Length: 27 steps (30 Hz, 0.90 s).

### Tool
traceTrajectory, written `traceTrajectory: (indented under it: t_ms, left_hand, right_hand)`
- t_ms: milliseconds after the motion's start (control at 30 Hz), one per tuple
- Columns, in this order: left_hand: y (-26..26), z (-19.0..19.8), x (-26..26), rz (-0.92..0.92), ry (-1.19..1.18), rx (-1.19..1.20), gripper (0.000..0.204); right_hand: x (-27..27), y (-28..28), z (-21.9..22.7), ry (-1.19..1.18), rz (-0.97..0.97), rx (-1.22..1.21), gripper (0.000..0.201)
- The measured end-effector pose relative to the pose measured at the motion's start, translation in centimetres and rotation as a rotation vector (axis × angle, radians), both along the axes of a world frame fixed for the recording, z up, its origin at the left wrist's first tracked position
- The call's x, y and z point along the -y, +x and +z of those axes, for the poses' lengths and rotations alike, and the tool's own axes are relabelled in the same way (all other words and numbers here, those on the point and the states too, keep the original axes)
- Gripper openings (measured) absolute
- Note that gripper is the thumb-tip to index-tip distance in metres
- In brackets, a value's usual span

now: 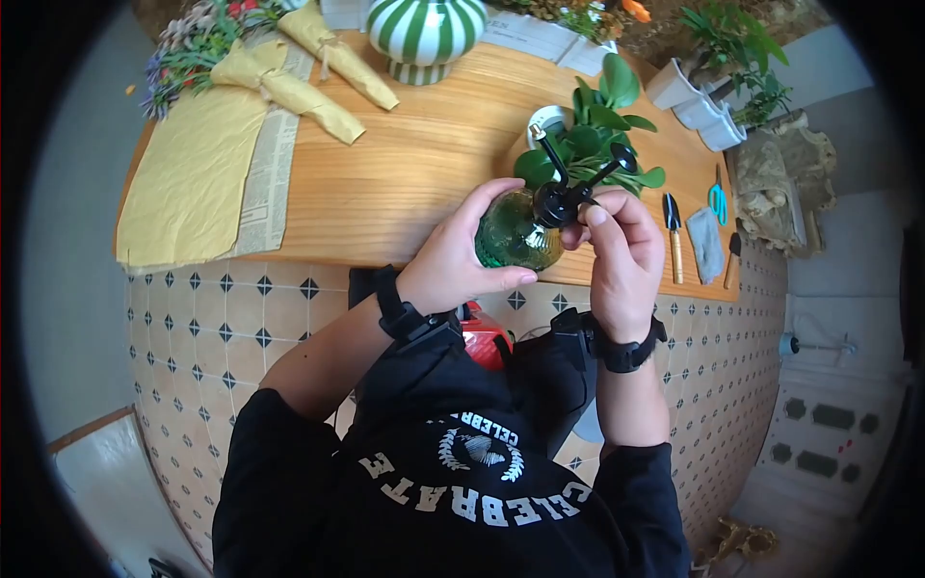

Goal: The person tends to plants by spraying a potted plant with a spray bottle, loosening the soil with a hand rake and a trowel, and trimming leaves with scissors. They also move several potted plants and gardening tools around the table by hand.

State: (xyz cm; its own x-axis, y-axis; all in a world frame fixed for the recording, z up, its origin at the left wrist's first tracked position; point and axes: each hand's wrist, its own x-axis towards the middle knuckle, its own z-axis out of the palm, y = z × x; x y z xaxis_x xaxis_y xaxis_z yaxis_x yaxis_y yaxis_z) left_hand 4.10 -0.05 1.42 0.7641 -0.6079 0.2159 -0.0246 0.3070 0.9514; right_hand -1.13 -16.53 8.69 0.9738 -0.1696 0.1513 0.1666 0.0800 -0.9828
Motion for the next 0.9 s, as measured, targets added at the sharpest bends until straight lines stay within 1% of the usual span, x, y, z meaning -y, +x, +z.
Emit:
traceTrajectory:
  t_ms: [67, 100, 200, 233, 267, 300, 400, 433, 467, 533, 633, 733, 767, 800, 833, 900]
  left_hand:
    - [0.2, 0.8, 1.1, -0.009, -0.026, 0.071, 0.085]
    - [0.4, 0.7, 1.6, 0.037, 0.002, 0.175, 0.081]
    - [0.4, 2.4, 2.0, 0.083, 0.137, 0.29, 0.08]
    - [0.5, 2.7, 1.9, 0.076, 0.175, 0.344, 0.08]
    - [0.5, 3.0, 1.8, 0.072, 0.213, 0.399, 0.08]
    - [0.5, 3.2, 1.7, 0.07, 0.251, 0.454, 0.081]
    - [-0.3, 3.4, 1.8, -0.01, 0.309, 0.438, 0.08]
    - [-0.3, 3.2, 2.0, -0.032, 0.29, 0.443, 0.08]
    - [-0.4, 3.1, 2.2, -0.062, 0.289, 0.449, 0.079]
    - [-0.7, 3.0, 2.6, -0.121, 0.289, 0.462, 0.079]
    - [-0.9, 3.2, 3.0, -0.168, 0.299, 0.467, 0.078]
    - [-1.2, 3.3, 4.0, -0.186, 0.29, 0.466, 0.079]
    - [-1.3, 3.4, 4.3, -0.203, 0.299, 0.458, 0.08]
    - [-1.4, 3.5, 4.6, -0.219, 0.306, 0.45, 0.082]
    - [-1.4, 3.6, 5.0, -0.197, 0.295, 0.506, 0.082]
    - [-1.3, 4.3, 5.1, -0.232, 0.376, 0.488, 0.081]
  right_hand:
    - [0.9, -0.4, 0.9, -0.074, -0.045, 0.047, 0.006]
    - [1.3, -0.6, 1.3, -0.11, -0.067, 0.069, 0.006]
    - [3.5, -1.9, 2.3, -0.026, 0.012, -0.042, 0.02]
    - [4.4, -2.5, 2.4, 0.097, 0.059, -0.16, 0.041]
    - [4.4, -3.2, 2.7, 0.13, 0.08, -0.205, 0.058]
    - [4.8, -4.0, 2.6, 0.151, 0.105, -0.253, 0.064]
    - [6.7, -5.6, 2.0, 0.237, 0.222, -0.38, 0.079]
    - [7.1, -6.2, 2.2, 0.242, 0.243, -0.426, 0.087]
    - [7.5, -6.7, 2.0, 0.209, 0.248, -0.453, 0.088]
    - [8.2, -7.5, 1.7, 0.225, 0.356, -0.455, 0.09]
    - [8.5, -8.1, 2.0, 0.212, 0.413, -0.404, 0.093]
    - [8.2, -8.7, 3.6, 0.08, 0.287, -0.526, 0.091]
    - [8.6, -9.0, 3.8, 0.127, 0.282, -0.546, 0.085]
    - [8.7, -9.2, 4.3, 0.123, 0.275, -0.532, 0.083]
    - [8.6, -9.3, 4.9, 0.118, 0.269, -0.519, 0.081]
    - [8.9, -9.7, 5.9, 0.105, 0.258, -0.493, 0.075]
